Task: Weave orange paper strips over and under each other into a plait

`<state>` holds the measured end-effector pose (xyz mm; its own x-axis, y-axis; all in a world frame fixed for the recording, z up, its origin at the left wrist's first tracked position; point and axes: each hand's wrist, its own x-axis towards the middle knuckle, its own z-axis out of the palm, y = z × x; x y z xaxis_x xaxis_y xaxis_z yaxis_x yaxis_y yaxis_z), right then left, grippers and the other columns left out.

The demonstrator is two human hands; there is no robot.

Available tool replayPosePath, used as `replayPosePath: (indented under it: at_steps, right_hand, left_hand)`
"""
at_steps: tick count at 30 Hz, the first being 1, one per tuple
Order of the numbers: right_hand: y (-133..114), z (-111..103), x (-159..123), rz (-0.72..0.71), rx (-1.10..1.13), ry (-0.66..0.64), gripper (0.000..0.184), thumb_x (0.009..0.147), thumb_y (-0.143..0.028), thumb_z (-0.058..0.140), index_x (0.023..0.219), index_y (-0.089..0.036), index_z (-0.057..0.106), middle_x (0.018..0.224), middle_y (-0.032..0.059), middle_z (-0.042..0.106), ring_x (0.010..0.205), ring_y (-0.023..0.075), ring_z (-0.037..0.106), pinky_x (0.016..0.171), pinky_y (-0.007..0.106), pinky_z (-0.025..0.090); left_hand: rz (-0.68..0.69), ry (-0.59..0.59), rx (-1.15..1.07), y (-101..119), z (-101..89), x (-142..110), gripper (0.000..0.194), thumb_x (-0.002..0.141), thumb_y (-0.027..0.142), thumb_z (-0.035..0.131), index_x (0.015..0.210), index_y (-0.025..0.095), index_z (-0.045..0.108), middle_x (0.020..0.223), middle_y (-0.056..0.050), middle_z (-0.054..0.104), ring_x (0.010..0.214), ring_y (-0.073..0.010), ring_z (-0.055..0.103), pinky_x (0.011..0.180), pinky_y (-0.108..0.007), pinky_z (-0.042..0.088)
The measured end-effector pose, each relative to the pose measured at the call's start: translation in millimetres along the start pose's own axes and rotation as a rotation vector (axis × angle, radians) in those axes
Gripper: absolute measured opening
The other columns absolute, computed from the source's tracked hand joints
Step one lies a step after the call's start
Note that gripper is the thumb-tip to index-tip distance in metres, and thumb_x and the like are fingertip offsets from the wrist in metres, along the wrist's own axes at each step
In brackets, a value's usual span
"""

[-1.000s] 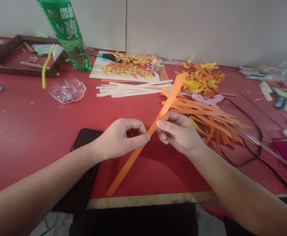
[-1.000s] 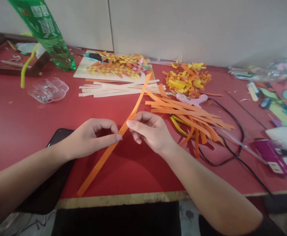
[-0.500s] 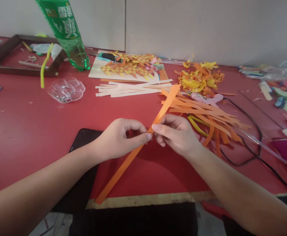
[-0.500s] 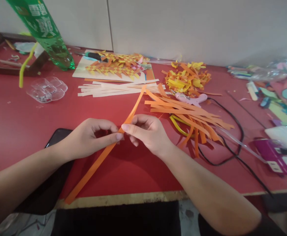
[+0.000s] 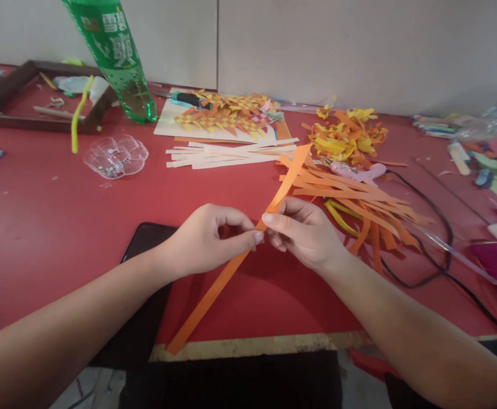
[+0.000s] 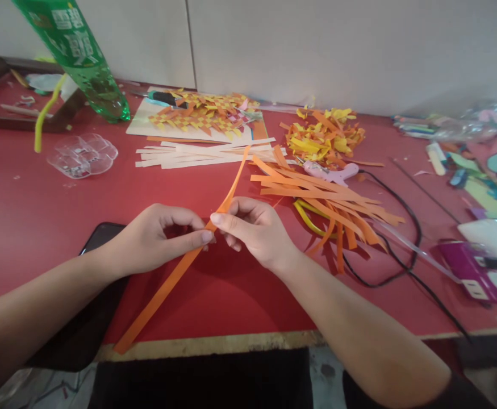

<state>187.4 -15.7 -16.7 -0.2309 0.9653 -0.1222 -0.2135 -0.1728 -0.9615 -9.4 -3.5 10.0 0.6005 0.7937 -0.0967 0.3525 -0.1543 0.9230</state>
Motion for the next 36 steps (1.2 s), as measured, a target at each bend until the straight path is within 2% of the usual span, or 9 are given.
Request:
replayPosePath:
  at_steps: [7, 14, 29, 36]
  right_hand:
    - [1.0, 1.0, 1.1, -0.012, -0.001, 0.017, 0.028, 0.073, -0.031, 0.083, 0.062, -0.018, 0.059, 0.051, -0.0061, 0.058, 0.042, 0.0051, 0.05, 0.037, 0.015, 0.038]
    - [0.1, -2.5, -1.2, 0.006, -0.047, -0.015, 0.02, 0.077, -0.033, 0.08, 0.067, -0.017, 0.071, 0.053, -0.0018, 0.064, 0.043, 0.0071, 0.053, 0.037, 0.018, 0.04]
    - [0.9, 0.1, -0.4, 0.004, 0.005, 0.032, 0.022, 0.075, -0.029, 0.081, 0.063, -0.017, 0.066, 0.05, -0.004, 0.061, 0.041, 0.0051, 0.051, 0.036, 0.014, 0.038]
    - [-0.5, 1.2, 0.3, 0.006, 0.042, 0.019, 0.019, 0.074, -0.032, 0.082, 0.067, -0.018, 0.073, 0.052, -0.0029, 0.063, 0.041, 0.0053, 0.052, 0.036, 0.015, 0.037]
  left_hand:
    - [0.028, 0.016, -0.004, 0.8, 0.3, 0.7, 0.026, 0.088, 0.035, 0.062, 0.074, 0.015, 0.07, 0.067, 0.0, 0.066, 0.064, -0.0116, 0.054, 0.06, -0.023, 0.042]
    - [0.034, 0.008, -0.005, 0.5, 0.3, 0.0, 0.024, 0.088, 0.033, 0.062, 0.075, 0.016, 0.071, 0.068, 0.001, 0.065, 0.064, -0.011, 0.053, 0.061, -0.023, 0.041]
    - [0.046, 0.018, -0.041, 0.2, 0.6, 0.8, 0.021, 0.087, 0.032, 0.065, 0.077, 0.016, 0.075, 0.071, 0.002, 0.072, 0.067, -0.0096, 0.058, 0.063, -0.02, 0.044]
    - [0.037, 0.028, -0.071, -1.8, 0.0, 0.7, 0.021, 0.087, 0.033, 0.066, 0.08, 0.016, 0.077, 0.074, 0.001, 0.074, 0.068, -0.0106, 0.061, 0.064, -0.02, 0.046]
